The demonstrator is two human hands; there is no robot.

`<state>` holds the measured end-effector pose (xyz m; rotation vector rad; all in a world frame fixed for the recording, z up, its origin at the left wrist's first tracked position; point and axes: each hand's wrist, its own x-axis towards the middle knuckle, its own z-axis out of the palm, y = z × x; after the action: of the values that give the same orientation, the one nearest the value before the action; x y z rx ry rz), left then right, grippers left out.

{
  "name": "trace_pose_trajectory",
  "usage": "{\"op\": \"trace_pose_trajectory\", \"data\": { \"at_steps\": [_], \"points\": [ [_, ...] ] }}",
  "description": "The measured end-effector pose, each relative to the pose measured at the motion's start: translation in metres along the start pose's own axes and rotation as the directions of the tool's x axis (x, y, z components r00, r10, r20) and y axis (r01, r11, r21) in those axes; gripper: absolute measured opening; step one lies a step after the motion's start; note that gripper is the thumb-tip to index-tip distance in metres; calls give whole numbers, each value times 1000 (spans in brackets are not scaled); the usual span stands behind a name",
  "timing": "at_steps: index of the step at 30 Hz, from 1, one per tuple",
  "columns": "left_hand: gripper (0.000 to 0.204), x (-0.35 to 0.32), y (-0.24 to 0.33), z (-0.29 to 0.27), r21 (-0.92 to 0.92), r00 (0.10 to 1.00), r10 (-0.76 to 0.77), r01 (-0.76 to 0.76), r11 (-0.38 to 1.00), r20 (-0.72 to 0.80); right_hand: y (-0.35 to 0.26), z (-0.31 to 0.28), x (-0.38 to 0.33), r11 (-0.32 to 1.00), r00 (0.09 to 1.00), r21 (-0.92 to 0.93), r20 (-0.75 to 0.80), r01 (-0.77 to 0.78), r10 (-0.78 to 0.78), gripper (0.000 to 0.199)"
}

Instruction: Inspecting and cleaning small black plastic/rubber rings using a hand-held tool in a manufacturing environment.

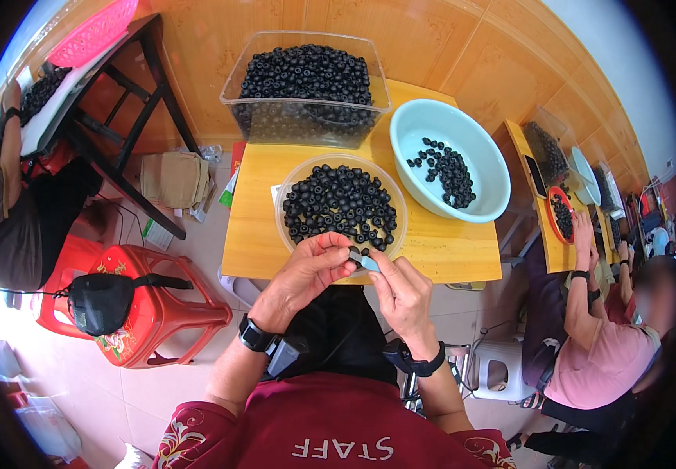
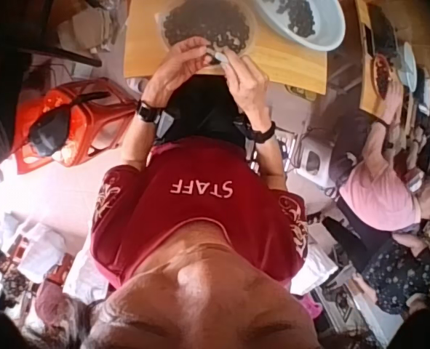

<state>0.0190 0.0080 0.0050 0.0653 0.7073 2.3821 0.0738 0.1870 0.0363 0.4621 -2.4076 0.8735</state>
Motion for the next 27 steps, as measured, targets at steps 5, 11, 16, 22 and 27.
{"op": "trace_pose_trajectory", "data": {
  "at_steps": [5,11,16,22,27],
  "points": [
    [13,4,2,-3,55,999,47,-47,997,-8,5,1,5,999,1000,43,12,13,-13,30],
    [12,-2,10,7,75,994,60,-53,996,-91,18,14,6,997,999,74,24,-27,26,25],
    [11,-18,17,17,63,994,-15,8,998,110,40,7,0,960,964,-97,10,-264,266,21],
    [20,-5,11,13,15,999,15,-15,1000,50,39,8,-11,954,955,-77,42,-290,293,18],
    [26,1,12,14,108,998,58,-62,992,37,35,18,-17,944,948,-129,65,-303,313,17]
  ]
}}
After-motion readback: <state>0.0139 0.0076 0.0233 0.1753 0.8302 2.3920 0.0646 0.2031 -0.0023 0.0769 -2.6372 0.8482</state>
